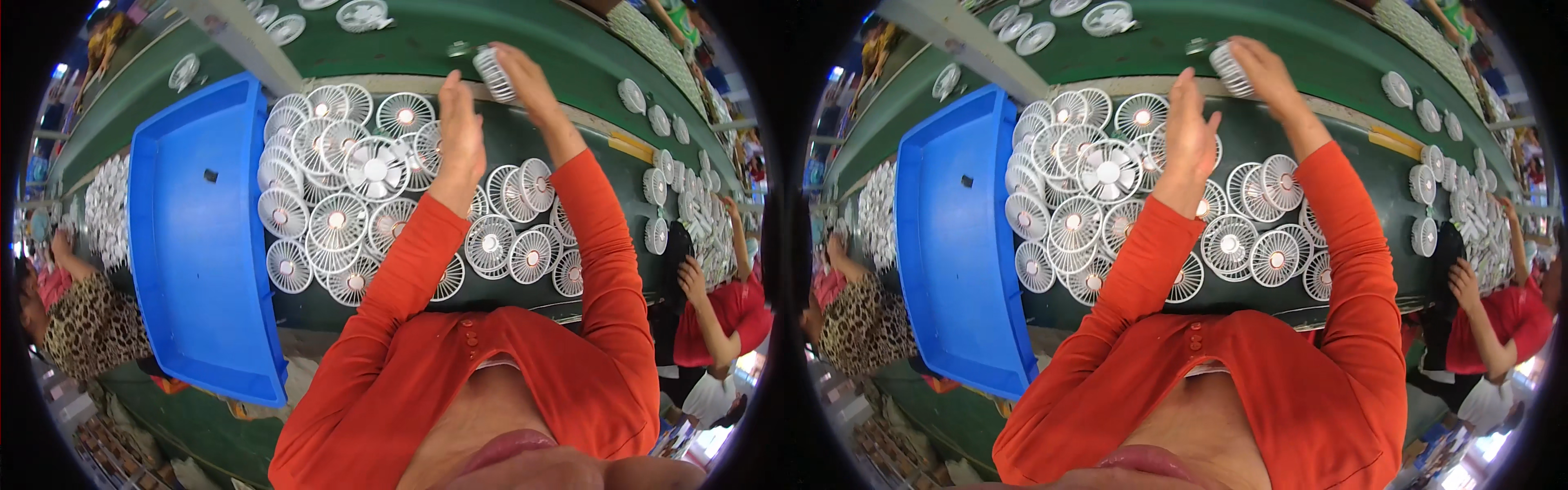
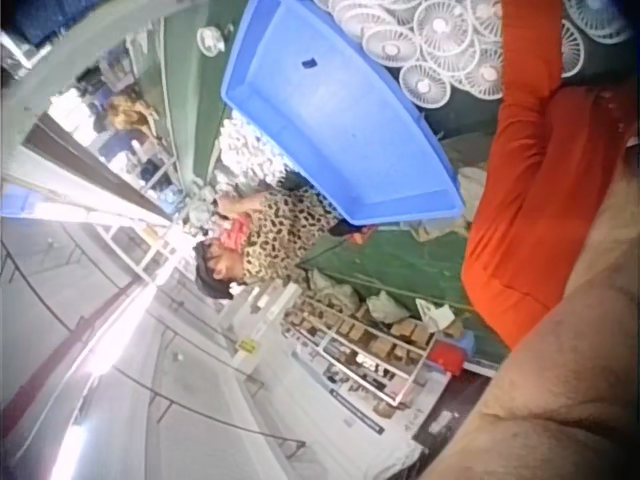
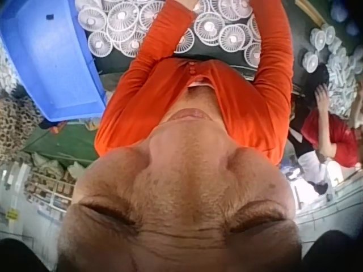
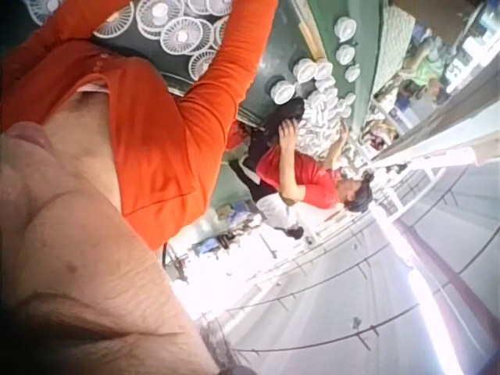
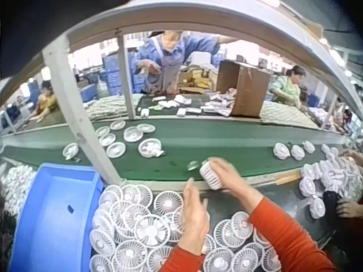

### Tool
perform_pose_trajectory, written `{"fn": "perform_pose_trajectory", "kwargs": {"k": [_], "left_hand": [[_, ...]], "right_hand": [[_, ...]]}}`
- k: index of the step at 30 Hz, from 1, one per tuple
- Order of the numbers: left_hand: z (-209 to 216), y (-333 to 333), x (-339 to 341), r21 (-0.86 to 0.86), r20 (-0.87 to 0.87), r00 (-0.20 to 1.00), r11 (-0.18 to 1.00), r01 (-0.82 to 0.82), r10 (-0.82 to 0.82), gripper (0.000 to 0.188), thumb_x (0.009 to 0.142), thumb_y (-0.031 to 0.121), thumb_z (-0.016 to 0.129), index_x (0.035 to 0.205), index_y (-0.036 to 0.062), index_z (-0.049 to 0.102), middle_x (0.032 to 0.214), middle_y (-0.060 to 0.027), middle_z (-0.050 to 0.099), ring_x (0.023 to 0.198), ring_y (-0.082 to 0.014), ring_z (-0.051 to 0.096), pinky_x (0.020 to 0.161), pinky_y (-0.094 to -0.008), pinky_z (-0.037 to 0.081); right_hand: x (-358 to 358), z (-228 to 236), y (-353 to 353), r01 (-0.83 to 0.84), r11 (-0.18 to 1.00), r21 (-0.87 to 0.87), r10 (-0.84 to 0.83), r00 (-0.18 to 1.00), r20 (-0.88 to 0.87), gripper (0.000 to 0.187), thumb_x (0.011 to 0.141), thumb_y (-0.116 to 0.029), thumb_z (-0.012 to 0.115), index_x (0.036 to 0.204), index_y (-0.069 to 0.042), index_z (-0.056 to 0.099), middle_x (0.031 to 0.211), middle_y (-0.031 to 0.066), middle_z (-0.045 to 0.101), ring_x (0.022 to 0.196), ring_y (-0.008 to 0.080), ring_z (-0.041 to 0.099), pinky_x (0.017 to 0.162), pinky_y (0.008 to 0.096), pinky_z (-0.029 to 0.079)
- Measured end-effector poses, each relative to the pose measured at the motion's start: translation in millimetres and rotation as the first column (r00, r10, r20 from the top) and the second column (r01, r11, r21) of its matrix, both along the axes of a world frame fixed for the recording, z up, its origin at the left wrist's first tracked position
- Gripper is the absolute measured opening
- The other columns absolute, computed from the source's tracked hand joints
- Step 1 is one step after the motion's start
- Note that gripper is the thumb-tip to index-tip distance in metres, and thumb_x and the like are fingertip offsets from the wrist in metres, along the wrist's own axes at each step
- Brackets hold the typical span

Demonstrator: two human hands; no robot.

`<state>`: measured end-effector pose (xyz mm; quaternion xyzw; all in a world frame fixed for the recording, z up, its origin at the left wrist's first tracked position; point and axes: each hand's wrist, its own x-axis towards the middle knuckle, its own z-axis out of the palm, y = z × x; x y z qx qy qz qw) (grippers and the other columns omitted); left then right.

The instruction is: The person assembles small portable fans by fitting motor components into circular fan grilles, pressing the casing parts together by hand, and organizing the grilles across the workstation.

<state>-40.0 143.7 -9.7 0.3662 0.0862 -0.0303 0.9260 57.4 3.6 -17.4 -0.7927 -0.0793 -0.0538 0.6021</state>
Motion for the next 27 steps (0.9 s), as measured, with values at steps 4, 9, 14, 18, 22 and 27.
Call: {"fn": "perform_pose_trajectory", "kwargs": {"k": [4,9,14,18,22,27], "left_hand": [[9,-13,-6,0.082,0.157,0.987,0.996,0.025,-0.038,0.043,0.101,0.027,0.044,0.14,0.0087,0.038,0.145,-0.0093,0.035,0.135,-0.02,0.03,0.111,-0.0444,0.025],[47,16,-19,0.31,0.51,0.86,0.928,-0.206,0.021,0.031,0.096,0.009,0.05,0.125,0.0004,0.053,0.129,-0.0102,0.054,0.111,-0.0156,0.053,0.095,-0.0283,0.041],[64,77,-29,0.683,0.73,0.666,0.209,-0.7,-0.154,0.025,0.086,0.004,0.055,0.108,0.0016,0.065,0.114,-0.0166,0.064,0.105,-0.0302,0.059,0.091,-0.0381,0.046],[32,134,-44,0.814,0.403,0.9,-0.384,-0.436,-0.168,0.021,0.08,0.012,0.064,0.099,0.0069,0.071,0.096,-0.013,0.066,0.094,-0.0348,0.058,0.085,-0.0458,0.043],[16,149,-42,0.808,0.168,0.963,-0.53,-0.257,-0.212,0.014,0.076,0.017,0.068,0.088,0.0118,0.073,0.086,-0.0086,0.068,0.094,-0.0301,0.059,0.084,-0.0474,0.041],[32,149,-39,0.908,0.333,0.943,-0.267,-0.323,-0.008,0.021,0.087,0.021,0.063,0.098,0.004,0.058,0.083,-0.02,0.068,0.075,-0.041,0.065,0.065,-0.0474,0.049]], "right_hand": [[16,-9,-56,0.469,0.52,-0.714,0.014,0.831,0.556,0.051,0.084,-0.037,0.067,0.125,-0.007,0.059,0.118,0.0221,0.061,0.108,0.0357,0.059,0.093,0.0422,0.047],[-60,27,17,-0.281,0.813,-0.51,0.415,0.894,0.168,0.057,0.075,-0.019,0.074,0.127,-0.004,0.054,0.136,0.0185,0.048,0.126,0.0368,0.045,0.101,0.0441,0.04],[-102,15,39,-0.42,0.558,-0.716,0.64,0.767,0.049,0.075,0.071,-0.028,0.079,0.135,-0.008,0.045,0.143,0.0188,0.04,0.131,0.0373,0.039,0.106,0.0464,0.034],[-100,14,50,-0.407,0.608,-0.682,0.605,0.793,0.065,0.075,0.068,-0.021,0.08,0.133,-0.005,0.046,0.14,0.0206,0.044,0.128,0.0376,0.043,0.107,0.0438,0.035],[-100,31,45,-0.42,0.718,-0.554,0.555,0.827,0.091,0.08,0.065,-0.014,0.079,0.136,-0.006,0.044,0.136,0.0173,0.047,0.127,0.0345,0.044,0.107,0.0401,0.036],[-114,53,58,-0.285,0.841,-0.461,0.465,0.816,0.343,0.086,0.065,-0.016,0.082,0.14,-0.009,0.041,0.134,0.0166,0.046,0.126,0.0335,0.044,0.106,0.0401,0.037]]}}
